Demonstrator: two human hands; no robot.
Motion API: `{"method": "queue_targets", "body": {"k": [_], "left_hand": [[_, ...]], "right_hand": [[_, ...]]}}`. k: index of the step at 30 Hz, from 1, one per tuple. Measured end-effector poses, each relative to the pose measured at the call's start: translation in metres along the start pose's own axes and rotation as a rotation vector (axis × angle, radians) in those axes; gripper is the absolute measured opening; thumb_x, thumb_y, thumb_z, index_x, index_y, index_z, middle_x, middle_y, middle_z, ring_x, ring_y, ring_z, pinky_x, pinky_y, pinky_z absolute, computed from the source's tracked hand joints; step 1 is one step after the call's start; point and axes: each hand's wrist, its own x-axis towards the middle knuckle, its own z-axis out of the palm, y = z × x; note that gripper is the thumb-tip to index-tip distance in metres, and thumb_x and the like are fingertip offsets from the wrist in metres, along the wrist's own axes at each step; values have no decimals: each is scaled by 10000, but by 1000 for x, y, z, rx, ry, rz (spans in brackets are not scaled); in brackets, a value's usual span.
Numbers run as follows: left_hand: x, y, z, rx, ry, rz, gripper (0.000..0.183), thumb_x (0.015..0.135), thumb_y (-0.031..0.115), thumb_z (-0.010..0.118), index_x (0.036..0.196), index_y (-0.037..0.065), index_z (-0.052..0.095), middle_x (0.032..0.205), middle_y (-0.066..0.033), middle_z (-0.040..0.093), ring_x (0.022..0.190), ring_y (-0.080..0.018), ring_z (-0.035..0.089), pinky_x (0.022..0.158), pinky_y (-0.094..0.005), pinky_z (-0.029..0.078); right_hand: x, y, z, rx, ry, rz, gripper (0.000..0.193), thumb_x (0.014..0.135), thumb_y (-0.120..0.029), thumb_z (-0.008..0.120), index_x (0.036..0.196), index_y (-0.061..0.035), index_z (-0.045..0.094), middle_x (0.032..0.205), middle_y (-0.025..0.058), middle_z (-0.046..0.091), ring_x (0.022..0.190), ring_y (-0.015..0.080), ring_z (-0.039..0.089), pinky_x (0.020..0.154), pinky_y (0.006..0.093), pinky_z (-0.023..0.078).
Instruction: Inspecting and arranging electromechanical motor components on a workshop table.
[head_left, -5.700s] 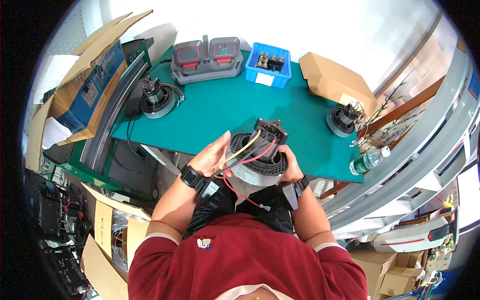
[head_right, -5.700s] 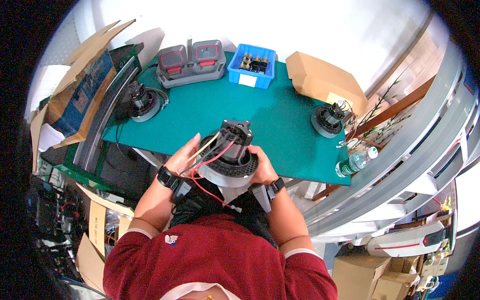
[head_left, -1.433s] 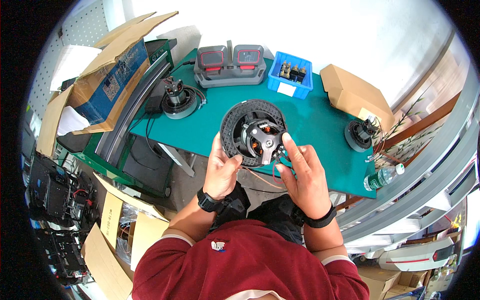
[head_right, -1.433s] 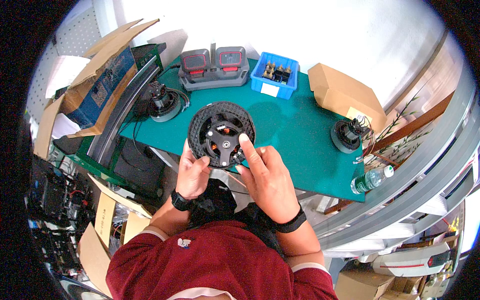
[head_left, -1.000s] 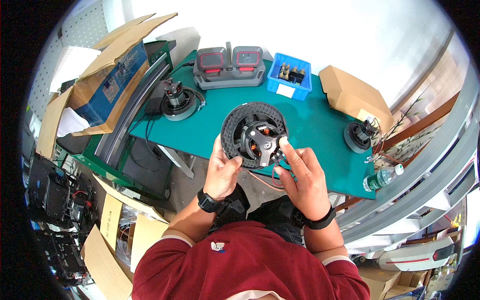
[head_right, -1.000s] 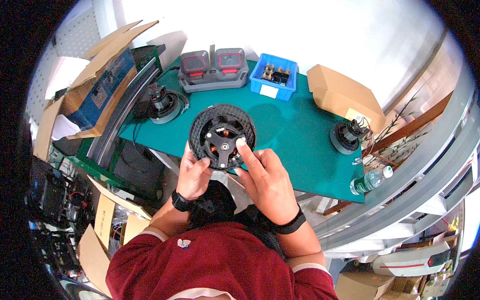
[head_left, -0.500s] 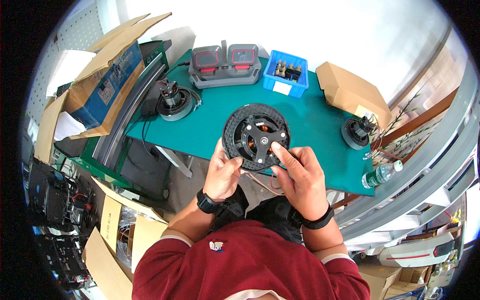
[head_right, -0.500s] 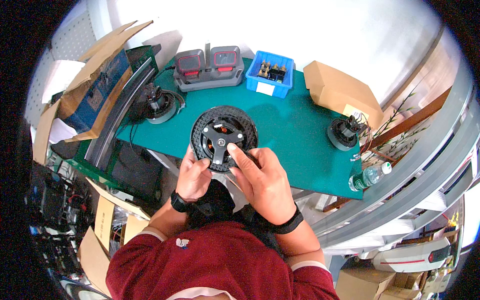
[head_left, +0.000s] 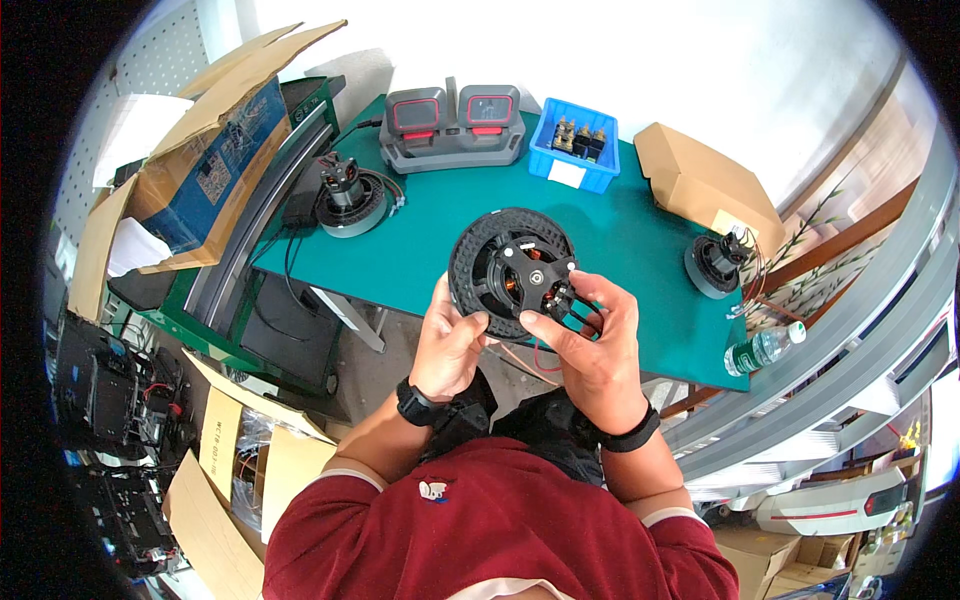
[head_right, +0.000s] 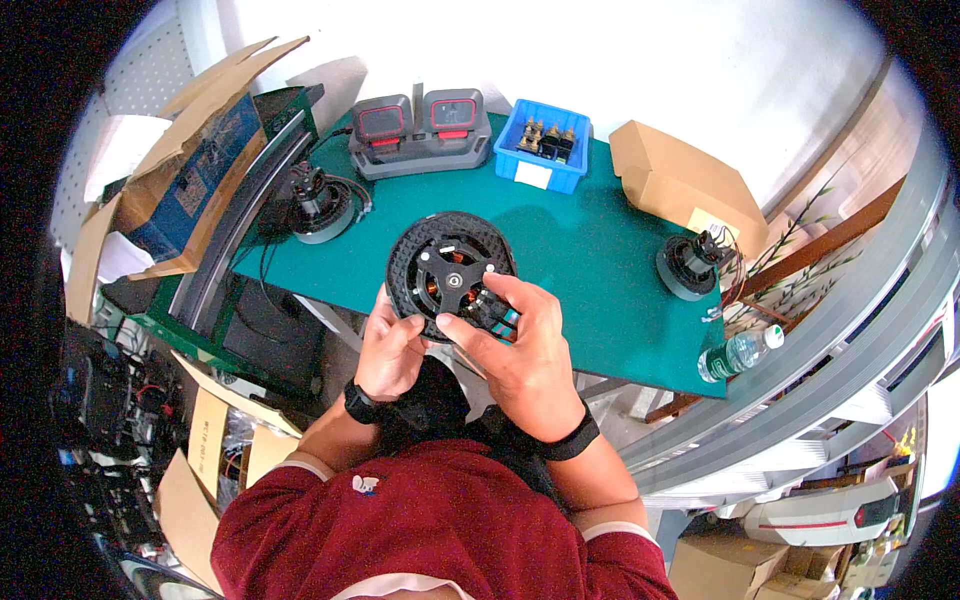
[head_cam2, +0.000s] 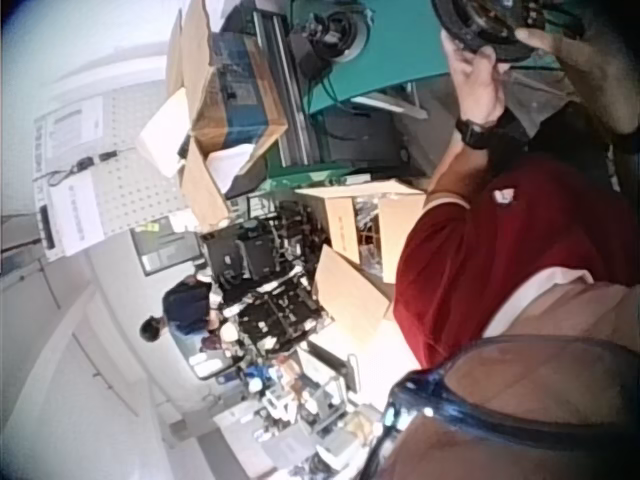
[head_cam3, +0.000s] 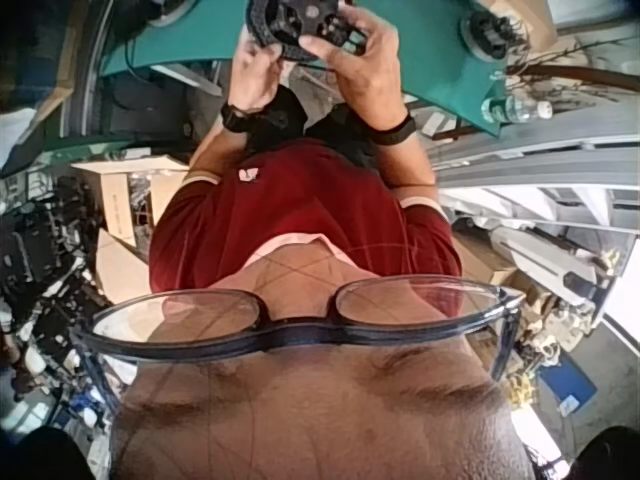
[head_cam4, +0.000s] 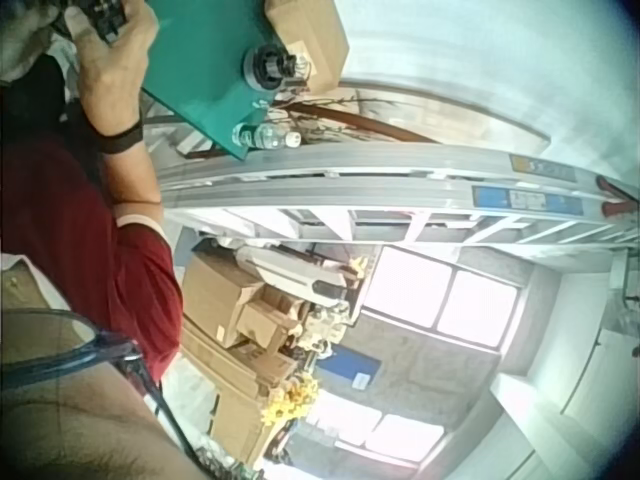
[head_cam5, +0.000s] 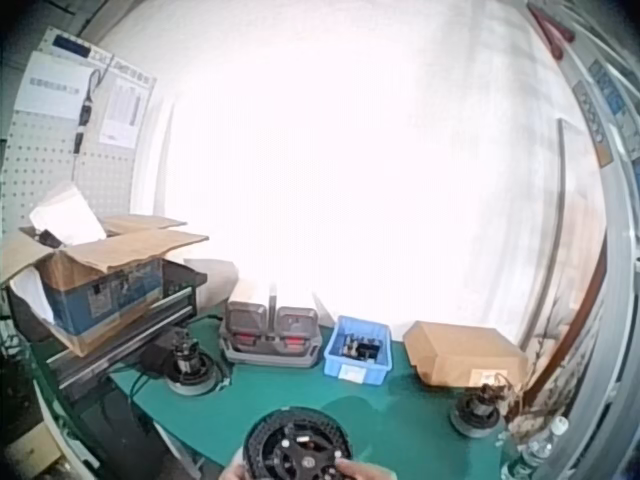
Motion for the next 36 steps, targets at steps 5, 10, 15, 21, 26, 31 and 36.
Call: {"method": "queue_targets", "body": {"k": [5, 10, 15, 21, 26, 31, 36], "left_hand": [[0, -3, -2, 6, 18, -7, 615, 789, -59, 466, 1346, 93, 253, 1121, -44, 524, 868, -110, 577, 661, -233, 485], [-2, -6, -4, 20, 23, 2, 624, 779, -54, 483, 1343, 89, 257, 1114, -38, 526, 860, -95, 566, 654, -219, 471], [-2, -6, 0, 9, 18, 14, 633, 770, -61, 479, 1343, 85, 255, 1113, -46, 531, 878, -95, 566, 670, -217, 473], [-3, -6, 0, 29, 16, 2, 640, 759, -73, 475, 1342, 82, 260, 1120, -52, 531, 919, -114, 570, 701, -227, 483], [-3, -9, -1, 27, 17, 7, 624, 758, -74, 472, 1332, 75, 280, 1123, -50, 530, 924, -116, 568, 703, -230, 483], [-3, -15, -2, -54, 0, -1, 634, 759, -47, 520, 1332, 80, 283, 1147, -48, 518, 960, -129, 557, 752, -258, 481], [-3, -22, -10, -93, -55, 8, 649, 755, -31, 558, 1332, 75, 281, 1177, -61, 504, 1011, -154, 545, 805, -278, 473]], "right_hand": [[-3, 3, -1, 21, 17, -1, 302, 661, -69, 729, 939, -179, 684, 1097, 132, 492, 1002, 308, 499, 757, 332, 473], [-2, 4, -5, 59, -44, 38, 476, 643, -111, 745, 1095, -165, 608, 1147, 143, 464, 992, 302, 489, 721, 326, 454], [0, 0, -5, 9, -71, 104, 599, 632, -210, 767, 1186, -159, 546, 1188, 153, 434, 985, 291, 464, 703, 340, 437], [-2, 3, -4, -56, -50, 41, 563, 617, -154, 767, 1148, -192, 582, 1173, 145, 453, 936, 269, 488, 670, 333, 427], [-3, 7, -3, -24, -41, 42, 518, 609, -120, 763, 1099, -188, 608, 1170, 139, 466, 916, 260, 499, 661, 326, 430], [-3, 1, -3, 23, -30, 52, 468, 609, -99, 762, 1054, -156, 631, 1149, 149, 468, 928, 269, 503, 717, 334, 461], [-5, -5, -5, 22, 8, -36, 446, 596, -75, 771, 1022, -129, 650, 1129, 163, 471, 938, 294, 524, 761, 347, 479]]}}
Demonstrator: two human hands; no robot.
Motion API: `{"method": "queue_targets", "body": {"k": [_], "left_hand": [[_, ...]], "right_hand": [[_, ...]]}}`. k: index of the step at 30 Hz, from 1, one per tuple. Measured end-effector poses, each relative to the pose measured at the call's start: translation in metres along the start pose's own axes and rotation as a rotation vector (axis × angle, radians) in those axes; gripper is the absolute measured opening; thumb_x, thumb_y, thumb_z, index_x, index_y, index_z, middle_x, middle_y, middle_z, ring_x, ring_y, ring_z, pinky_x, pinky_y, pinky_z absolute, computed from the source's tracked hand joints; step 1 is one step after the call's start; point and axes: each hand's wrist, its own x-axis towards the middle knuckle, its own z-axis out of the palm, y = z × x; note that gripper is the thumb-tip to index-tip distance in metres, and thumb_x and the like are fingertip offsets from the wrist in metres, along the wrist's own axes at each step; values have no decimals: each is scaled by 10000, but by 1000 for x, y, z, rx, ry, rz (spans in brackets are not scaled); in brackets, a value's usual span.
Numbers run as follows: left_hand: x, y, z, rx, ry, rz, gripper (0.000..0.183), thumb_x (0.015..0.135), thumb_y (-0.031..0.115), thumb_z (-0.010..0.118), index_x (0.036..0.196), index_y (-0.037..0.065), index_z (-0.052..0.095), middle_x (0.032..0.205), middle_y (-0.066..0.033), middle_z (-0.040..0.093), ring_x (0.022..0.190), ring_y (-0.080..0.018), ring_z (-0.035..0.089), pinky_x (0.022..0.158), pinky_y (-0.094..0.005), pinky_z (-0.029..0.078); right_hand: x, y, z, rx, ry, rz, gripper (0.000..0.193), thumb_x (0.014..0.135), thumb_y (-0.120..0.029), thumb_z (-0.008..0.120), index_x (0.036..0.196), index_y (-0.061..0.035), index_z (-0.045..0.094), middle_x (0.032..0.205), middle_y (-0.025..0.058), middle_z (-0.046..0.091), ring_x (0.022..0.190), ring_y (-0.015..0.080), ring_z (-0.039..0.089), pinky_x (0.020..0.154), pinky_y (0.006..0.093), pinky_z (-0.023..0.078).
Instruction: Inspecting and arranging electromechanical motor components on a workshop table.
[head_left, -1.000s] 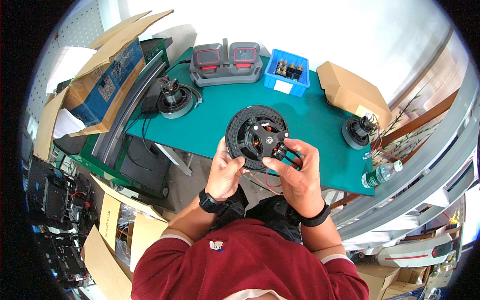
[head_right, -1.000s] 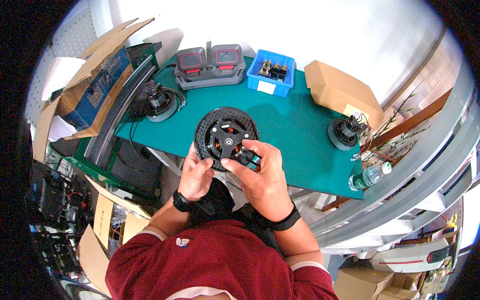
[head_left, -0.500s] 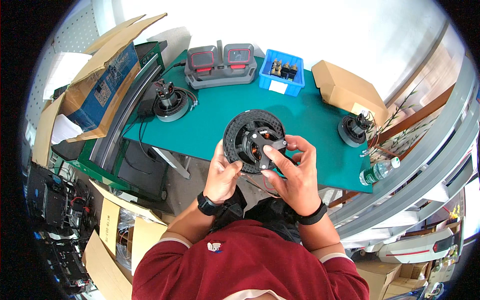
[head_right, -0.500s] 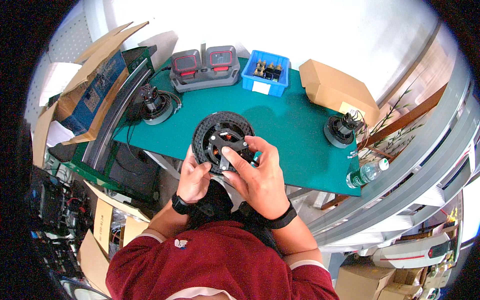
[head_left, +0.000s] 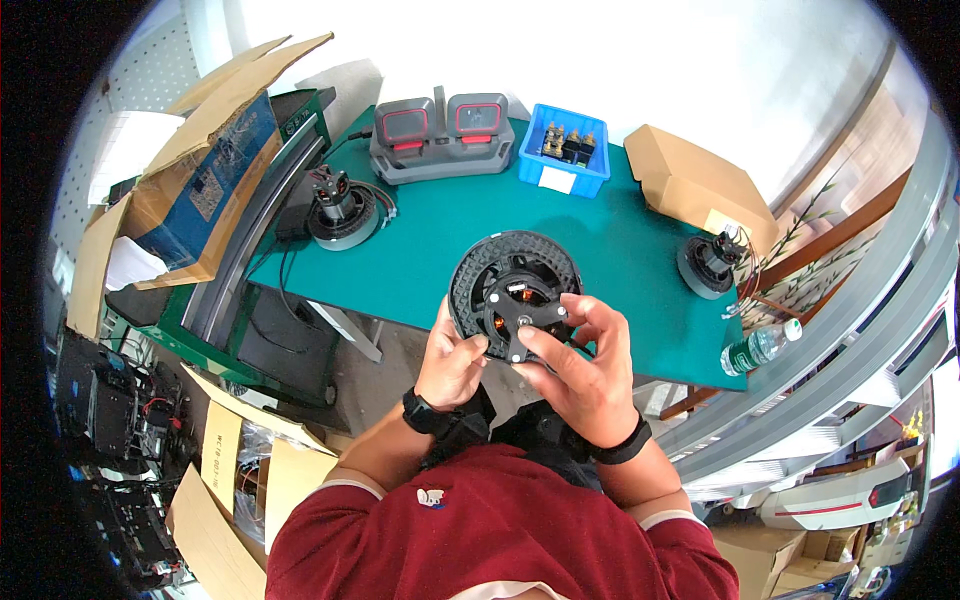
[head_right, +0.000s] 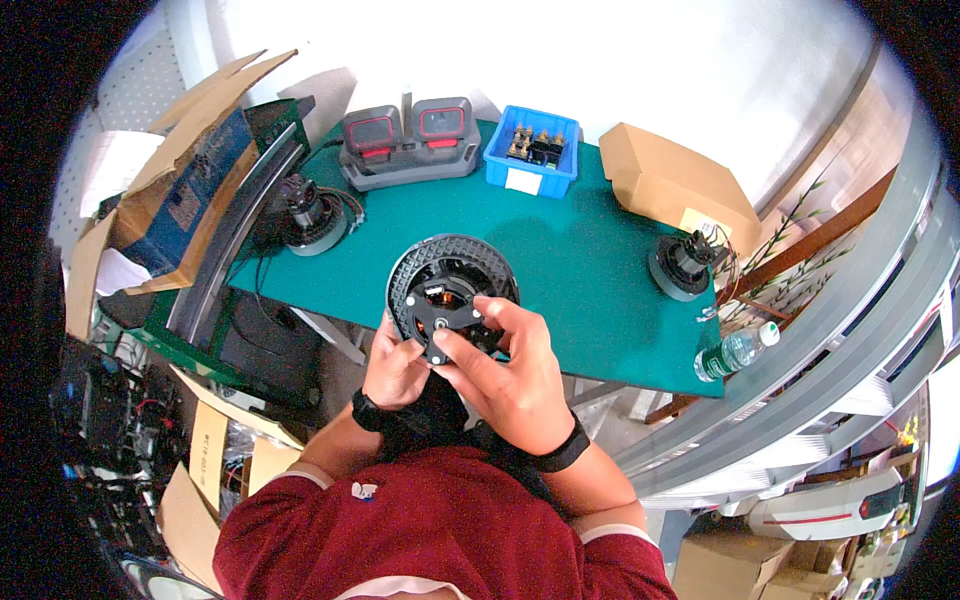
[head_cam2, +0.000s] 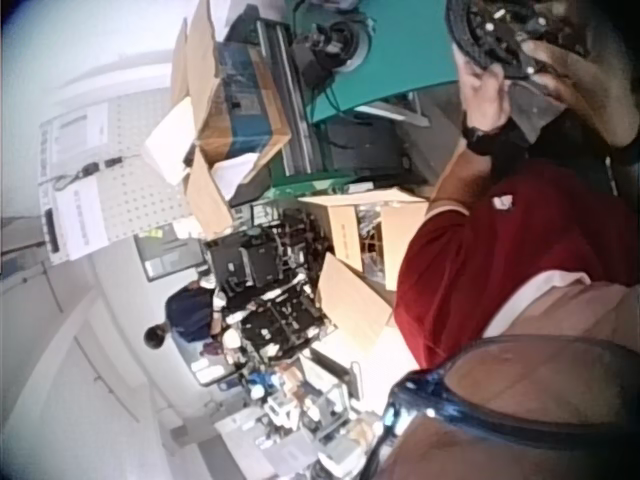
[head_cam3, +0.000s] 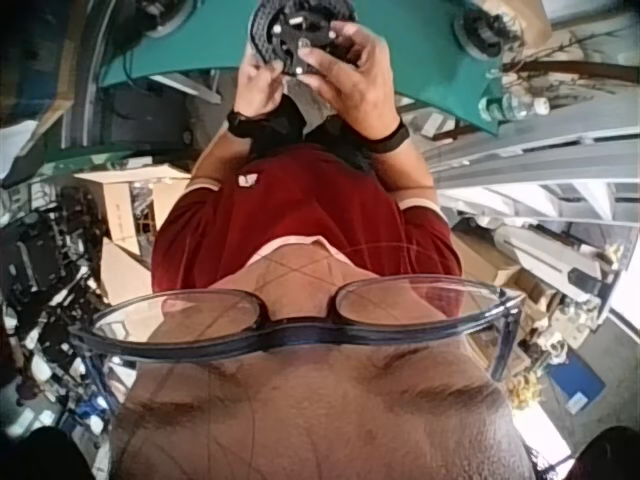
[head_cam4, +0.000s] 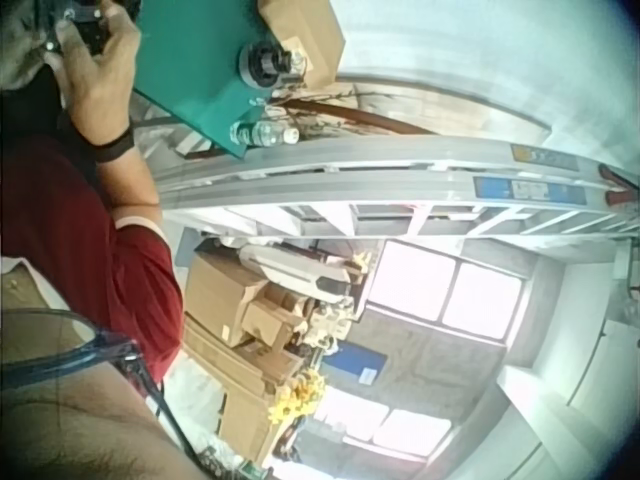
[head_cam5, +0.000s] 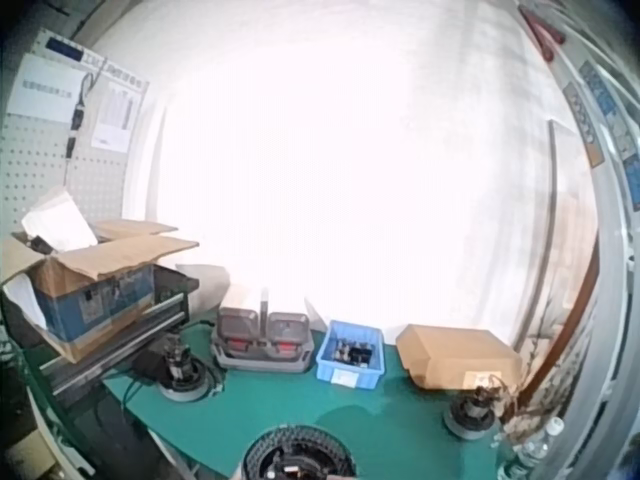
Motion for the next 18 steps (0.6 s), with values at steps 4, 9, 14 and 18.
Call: {"method": "queue_targets", "body": {"k": [4, 9, 14, 18], "left_hand": [[3, -3, -7, 15, -50, 14, 686, 756, -6, 582, 1352, 61, 250, 1242, -87, 464, 1114, -193, 493, 918, -333, 426], [2, 0, -4, 21, -69, 26, 712, 756, 23, 613, 1360, 46, 236, 1275, -95, 439, 1163, -209, 454, 974, -361, 380], [2, 2, -2, 19, -72, 34, 721, 750, 12, 615, 1362, 45, 235, 1281, -99, 433, 1170, -207, 448, 978, -360, 374], [2, 3, 0, 11, -64, 35, 705, 747, -26, 582, 1359, 42, 237, 1276, -99, 434, 1164, -200, 451, 978, -351, 371]], "right_hand": [[-4, -1, 0, 26, 8, -34, 434, 593, -76, 770, 1007, -140, 657, 1108, 159, 483, 941, 292, 525, 763, 356, 475], [-4, -4, -3, 23, 15, -63, 441, 587, -77, 771, 1007, -146, 656, 1101, 154, 486, 940, 294, 520, 759, 357, 472], [-3, -4, -3, 23, 18, -75, 441, 589, -74, 770, 1009, -144, 655, 1111, 154, 479, 936, 292, 519, 744, 349, 473], [-2, -3, -4, 34, 18, -42, 448, 587, -64, 771, 1011, -146, 653, 1124, 153, 472, 921, 281, 517, 717, 336, 474]]}}
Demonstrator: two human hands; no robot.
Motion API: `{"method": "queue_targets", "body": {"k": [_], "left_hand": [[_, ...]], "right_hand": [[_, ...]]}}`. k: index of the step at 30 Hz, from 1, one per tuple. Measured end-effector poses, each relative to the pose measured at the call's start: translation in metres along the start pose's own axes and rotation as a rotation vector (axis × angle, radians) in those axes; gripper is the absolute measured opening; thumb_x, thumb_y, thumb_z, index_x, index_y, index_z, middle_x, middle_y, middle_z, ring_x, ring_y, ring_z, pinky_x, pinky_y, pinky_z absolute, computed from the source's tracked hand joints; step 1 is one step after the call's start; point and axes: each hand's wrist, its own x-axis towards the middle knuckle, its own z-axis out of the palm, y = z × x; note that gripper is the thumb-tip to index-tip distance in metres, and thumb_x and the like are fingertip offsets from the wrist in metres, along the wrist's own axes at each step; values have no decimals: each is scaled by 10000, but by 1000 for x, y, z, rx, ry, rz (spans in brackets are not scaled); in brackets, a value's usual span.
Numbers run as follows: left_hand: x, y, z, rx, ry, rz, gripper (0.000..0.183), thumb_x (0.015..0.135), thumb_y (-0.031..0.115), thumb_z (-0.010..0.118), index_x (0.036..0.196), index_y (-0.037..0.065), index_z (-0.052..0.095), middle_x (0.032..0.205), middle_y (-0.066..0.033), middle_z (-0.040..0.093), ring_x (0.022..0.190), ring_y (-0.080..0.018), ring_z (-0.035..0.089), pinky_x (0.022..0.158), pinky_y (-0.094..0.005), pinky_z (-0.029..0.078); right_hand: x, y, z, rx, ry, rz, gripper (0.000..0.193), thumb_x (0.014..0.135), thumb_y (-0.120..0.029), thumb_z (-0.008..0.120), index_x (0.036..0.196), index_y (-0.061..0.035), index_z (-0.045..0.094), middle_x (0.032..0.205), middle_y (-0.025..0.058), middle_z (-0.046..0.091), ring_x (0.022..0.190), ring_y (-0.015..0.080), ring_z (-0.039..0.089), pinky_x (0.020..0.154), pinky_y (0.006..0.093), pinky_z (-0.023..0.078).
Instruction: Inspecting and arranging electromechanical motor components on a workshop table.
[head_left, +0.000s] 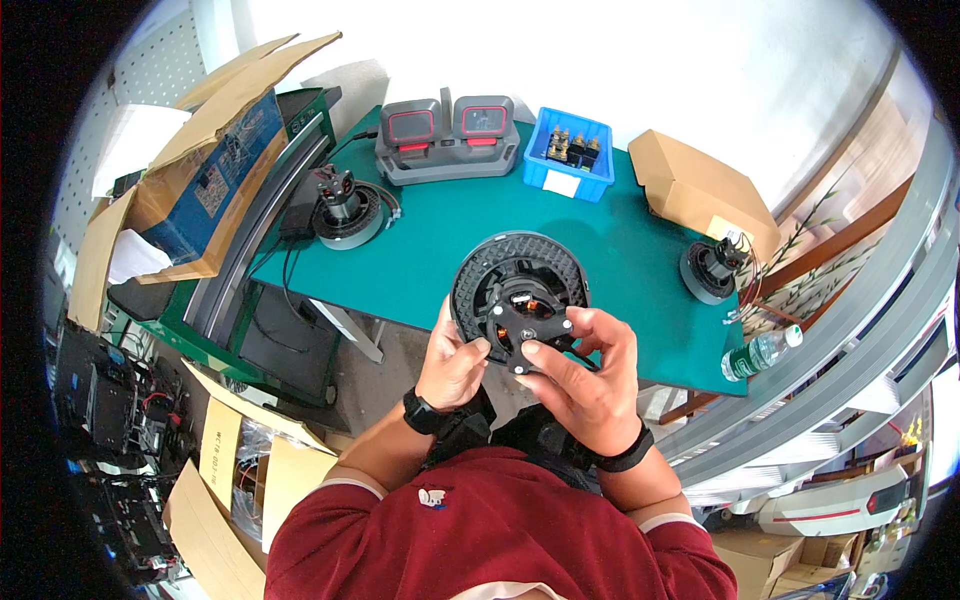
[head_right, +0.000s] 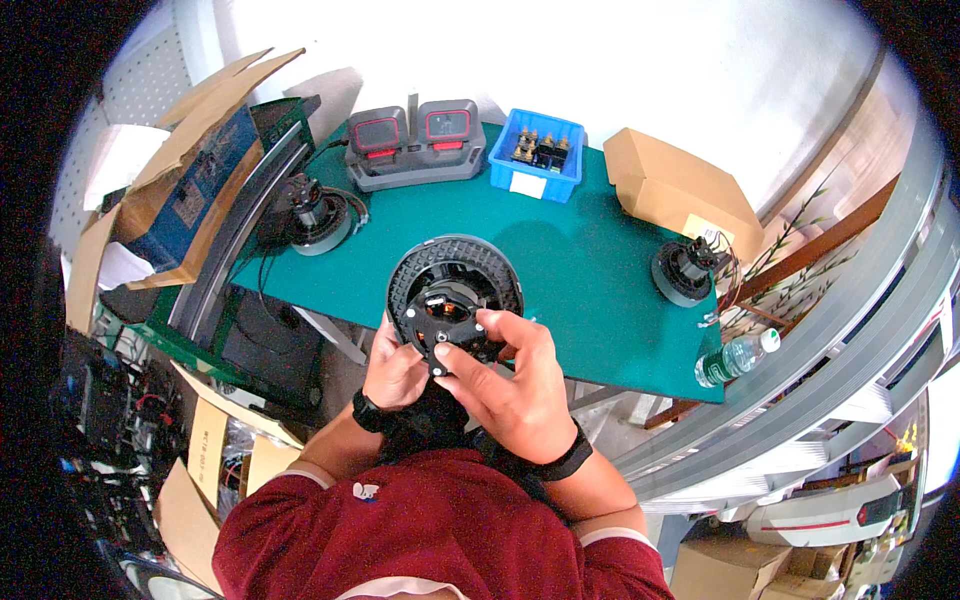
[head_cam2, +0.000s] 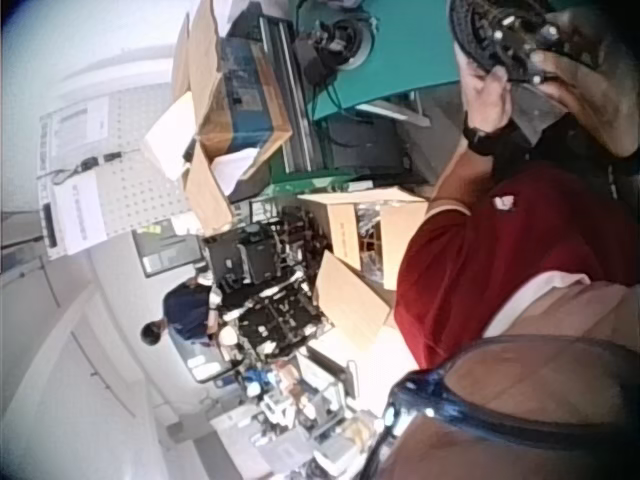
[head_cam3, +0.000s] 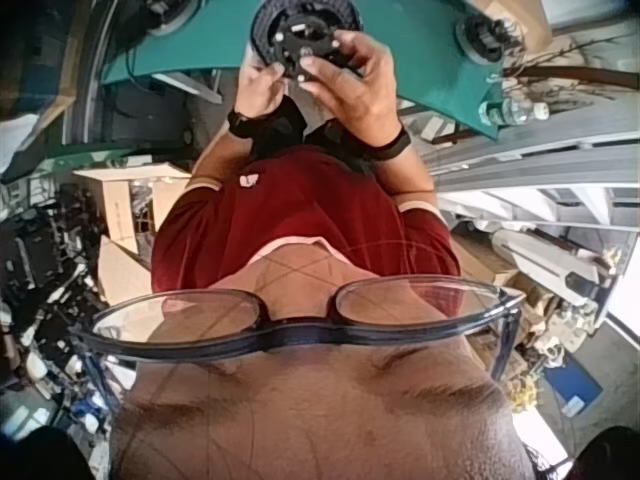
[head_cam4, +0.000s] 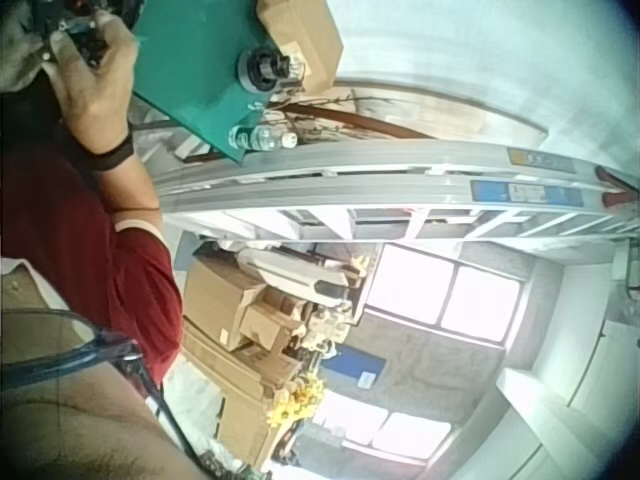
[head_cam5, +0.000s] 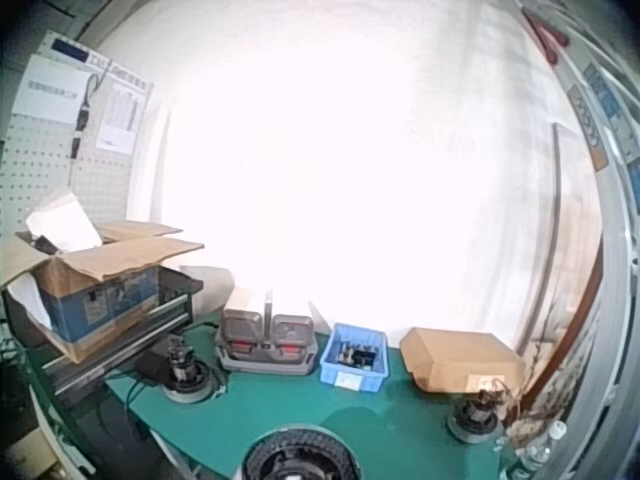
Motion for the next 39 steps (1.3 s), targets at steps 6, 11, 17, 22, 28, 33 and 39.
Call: {"method": "queue_targets", "body": {"k": [6, 11, 17, 22, 28, 33, 39], "left_hand": [[-1, 2, 6, 47, 44, -9, 644, 744, -66, 501, 1333, 52, 269, 1218, -82, 470, 1111, -172, 486, 918, -320, 417], [1, 2, 4, 63, 99, -116, 557, 792, -10, 469, 1311, 58, 277, 1149, -93, 517, 961, -191, 588, 762, -344, 539], [4, -1, -18, 47, 146, -146, 458, 828, 73, 515, 1256, 59, 354, 1135, -127, 552, 921, -265, 616, 718, -392, 555], [6, -1, -27, 41, 179, -182, 430, 839, 100, 494, 1245, 49, 361, 1142, -133, 548, 937, -273, 612, 747, -391, 555], [10, -4, -33, 44, 166, -178, 418, 844, 105, 473, 1246, 55, 369, 1153, -130, 543, 978, -259, 597, 754, -394, 554], [10, -3, -33, 46, 194, -203, 415, 840, 106, 478, 1240, 58, 381, 1145, -125, 549, 968, -259, 600, 745, -386, 557], [16, -3, -41, 66, 187, -224, 411, 832, 129, 508, 1223, 60, 401, 1138, -127, 554, 942, -261, 613, 708, -369, 570]], "right_hand": [[2, 8, 4, -4, -13, 95, 436, 585, -70, 773, 996, -144, 647, 1130, 142, 472, 879, 249, 519, 682, 327, 466], [5, 22, 6, -35, -63, 224, 582, 606, -60, 747, 1150, -108, 544, 1171, 160, 468, 940, 275, 533, 747, 343, 473], [-30, 45, 13, 135, -132, 445, 734, 675, -82, 727, 1295, -7, 342, 945, 161, 599, 863, 301, 588, 753, 353, 477], [-64, 62, 25, 554, -300, 684, 534, 737, -84, 691, 1220, -26, 471, 889, 68, 592, 819, 143, 562, 727, 287, 448], [-74, 67, 33, 782, -384, 705, 415, 774, -94, 662, 1165, -58, 529, 1016, 16, 543, 929, 95, 512, 773, 238, 413], [-77, 77, 30, 1168, -490, 670, 410, 786, -93, 643, 1175, -50, 520, 1130, 35, 527, 980, 108, 512, 830, 257, 398], [-82, 94, 15, 1488, -645, 757, 365, 820, -143, 626, 1151, -30, 524, 985, 84, 643, 884, 117, 577, 791, 251, 438]]}}
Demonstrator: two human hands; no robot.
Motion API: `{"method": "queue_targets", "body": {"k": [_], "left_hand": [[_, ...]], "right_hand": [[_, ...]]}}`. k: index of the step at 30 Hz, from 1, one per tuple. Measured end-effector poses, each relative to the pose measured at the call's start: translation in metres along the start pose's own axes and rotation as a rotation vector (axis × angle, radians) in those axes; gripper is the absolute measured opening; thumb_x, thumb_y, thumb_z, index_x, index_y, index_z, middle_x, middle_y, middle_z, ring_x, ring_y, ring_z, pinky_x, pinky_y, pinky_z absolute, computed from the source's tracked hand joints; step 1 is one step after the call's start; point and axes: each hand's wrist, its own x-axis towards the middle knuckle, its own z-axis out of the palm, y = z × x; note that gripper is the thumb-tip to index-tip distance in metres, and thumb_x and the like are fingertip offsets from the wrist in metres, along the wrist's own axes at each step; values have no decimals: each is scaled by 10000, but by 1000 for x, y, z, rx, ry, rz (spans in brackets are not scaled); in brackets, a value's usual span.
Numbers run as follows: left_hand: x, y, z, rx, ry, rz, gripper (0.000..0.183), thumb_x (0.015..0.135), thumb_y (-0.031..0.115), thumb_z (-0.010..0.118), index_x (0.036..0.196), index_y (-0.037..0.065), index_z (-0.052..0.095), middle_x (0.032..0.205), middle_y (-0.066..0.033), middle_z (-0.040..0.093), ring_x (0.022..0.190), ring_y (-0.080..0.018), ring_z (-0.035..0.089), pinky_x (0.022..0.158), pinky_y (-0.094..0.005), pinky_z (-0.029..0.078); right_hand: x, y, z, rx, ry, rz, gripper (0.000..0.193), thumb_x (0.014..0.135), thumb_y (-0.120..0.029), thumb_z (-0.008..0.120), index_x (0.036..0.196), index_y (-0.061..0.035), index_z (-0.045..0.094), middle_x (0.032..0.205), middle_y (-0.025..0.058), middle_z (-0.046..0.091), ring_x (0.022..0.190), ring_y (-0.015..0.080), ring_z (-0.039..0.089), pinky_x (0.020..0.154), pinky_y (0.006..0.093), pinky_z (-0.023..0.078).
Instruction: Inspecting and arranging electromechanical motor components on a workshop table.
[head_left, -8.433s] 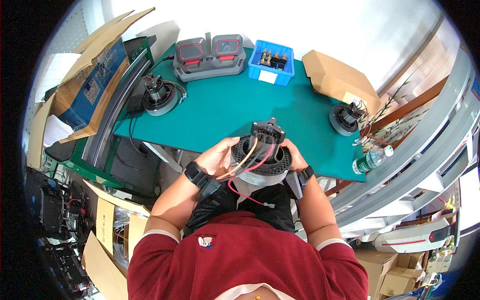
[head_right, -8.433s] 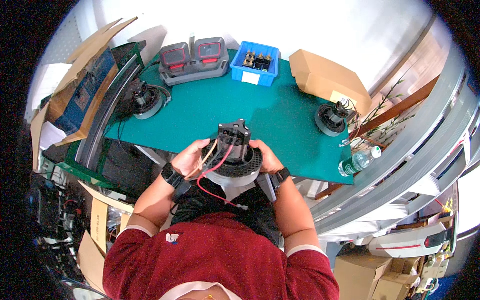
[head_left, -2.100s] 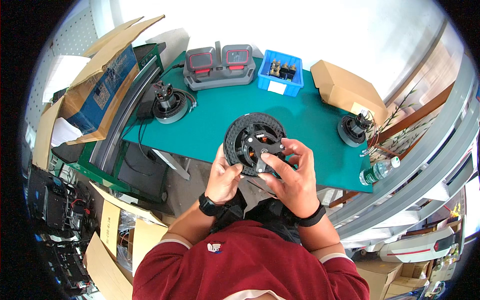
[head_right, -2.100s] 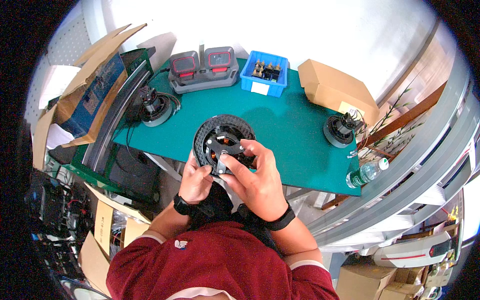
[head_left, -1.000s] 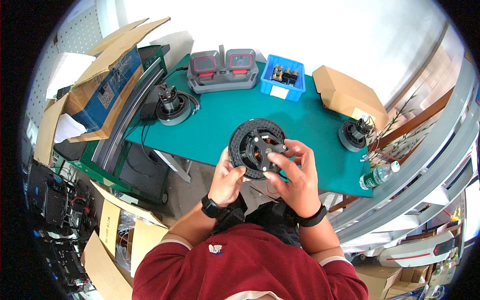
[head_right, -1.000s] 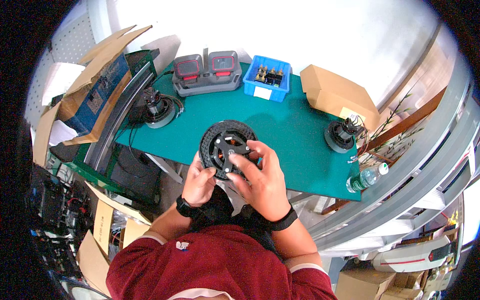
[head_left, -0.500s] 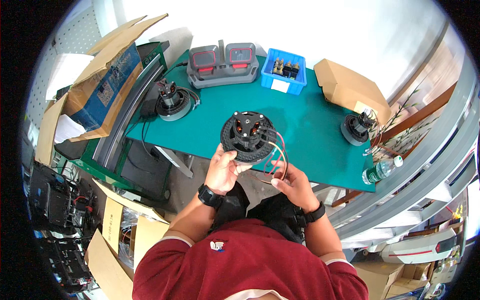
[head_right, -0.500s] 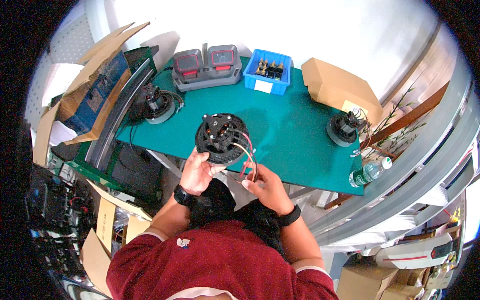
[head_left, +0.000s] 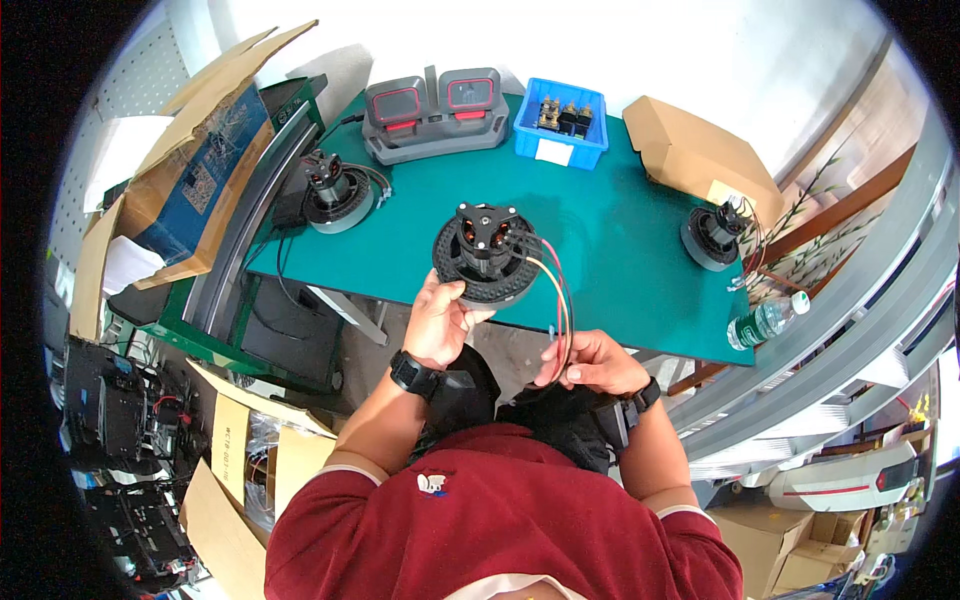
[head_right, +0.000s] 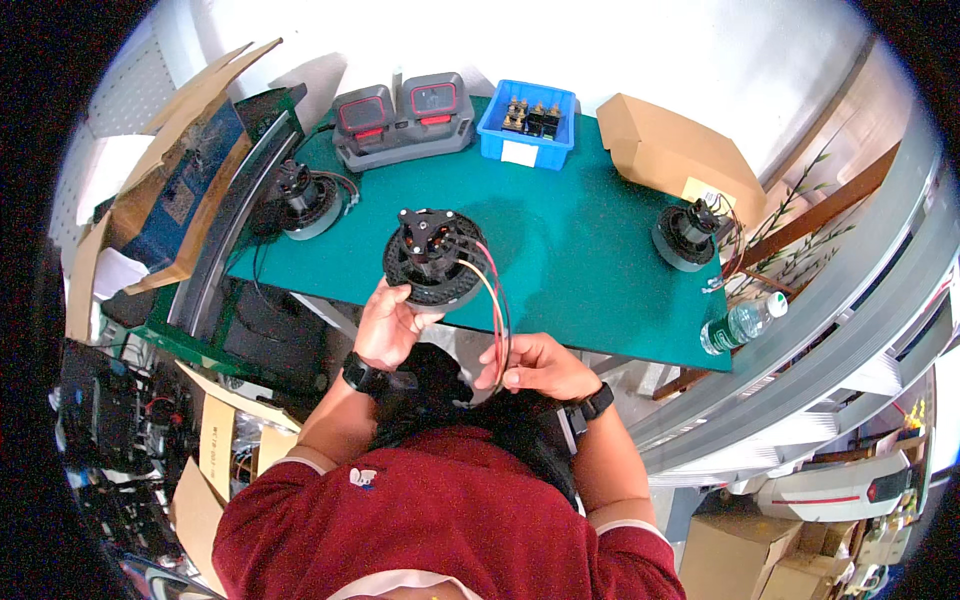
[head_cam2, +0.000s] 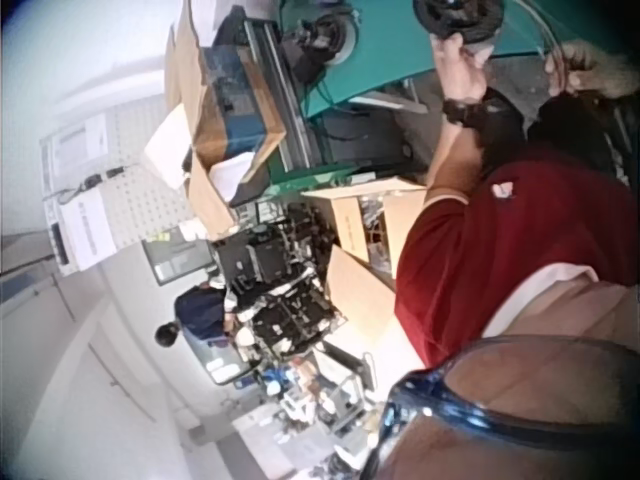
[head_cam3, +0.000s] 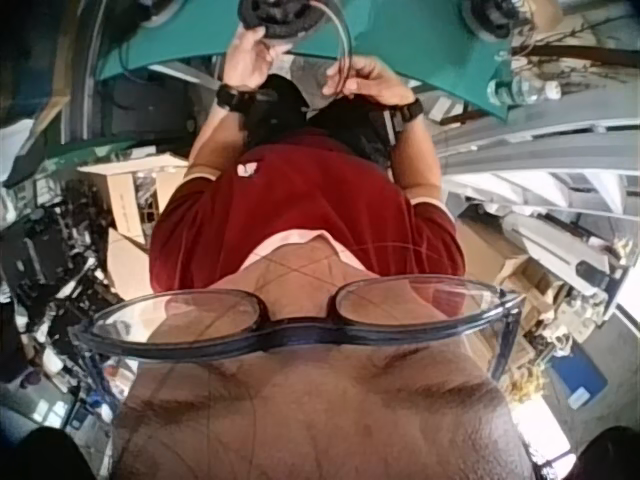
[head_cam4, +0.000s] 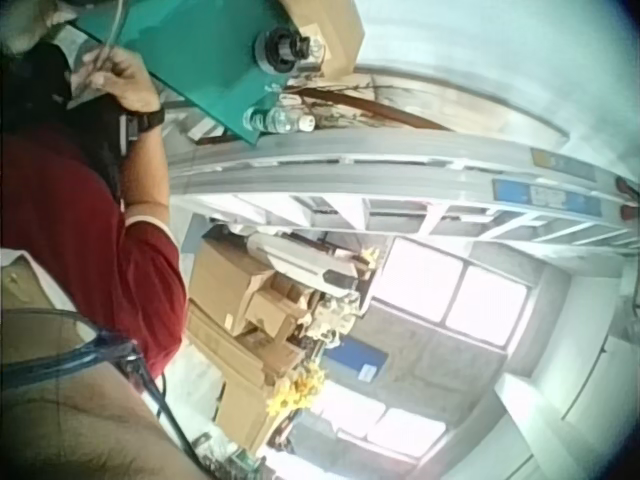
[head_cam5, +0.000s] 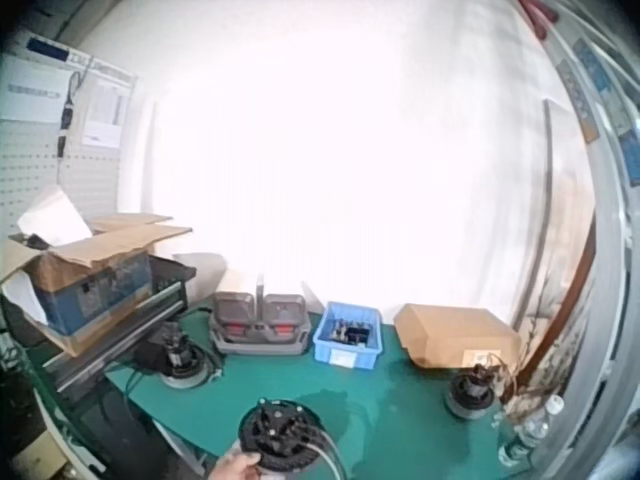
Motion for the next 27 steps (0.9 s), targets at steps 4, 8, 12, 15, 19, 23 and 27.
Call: {"method": "queue_targets", "body": {"k": [4, 8, 12, 15, 19, 23, 27], "left_hand": [[6, 4, 1, 9, -11, 28, 410, 835, 120, 500, 1224, 44, 399, 1139, -133, 555, 945, -266, 613, 729, -374, 568], [12, 10, -1, 39, -35, 31, 390, 849, 121, 475, 1224, 48, 398, 1163, -129, 541, 989, -267, 593, 761, -390, 555], [17, 13, -10, 53, -3, 48, 382, 852, 130, 475, 1220, 55, 407, 1159, -125, 546, 991, -268, 591, 769, -395, 550], [20, 14, -15, 49, 12, 55, 380, 852, 126, 470, 1220, 57, 407, 1150, -123, 551, 988, -266, 592, 766, -396, 550], [23, 14, -20, 70, 39, 83, 376, 848, 123, 471, 1214, 59, 415, 1142, -122, 556, 978, -264, 596, 750, -397, 555], [27, 13, -20, 68, 62, 82, 372, 844, 124, 477, 1207, 61, 423, 1138, -124, 557, 971, -265, 598, 726, -388, 561], [31, 9, -34, 77, 98, 72, 375, 843, 121, 477, 1210, 65, 421, 1141, -120, 554, 971, -265, 597, 719, -386, 562]], "right_hand": [[-6, -9, 2, -136, -32, 90, 312, 822, -128, 628, 1103, -11, 560, 944, 86, 647, 881, 122, 590, 776, 258, 451], [-12, -17, 1, -497, 71, 214, 200, 823, -116, 631, 978, 9, 620, 908, 66, 652, 856, 119, 598, 793, 254, 448], [-18, -27, 1, -782, 157, 143, 144, 774, -104, 648, 881, -9, 635, 835, 77, 630, 790, 160, 587, 725, 286, 448], [-28, -14, -9, -837, 134, 60, 129, 752, -80, 652, 867, -26, 631, 817, 62, 599, 771, 166, 553, 684, 291, 428], [-35, -10, -6, -872, 155, 125, 109, 752, -74, 659, 842, -33, 613, 775, 36, 590, 735, 138, 549, 651, 282, 429], [-42, -5, -4, -660, 200, 157, 133, 763, -97, 673, 839, -28, 588, 755, 31, 591, 681, 115, 552, 624, 268, 449], [-42, -10, 4, -275, 258, 204, 146, 779, -110, 677, 837, -24, 574, 773, 33, 596, 656, 100, 544, 612, 242, 454]]}}
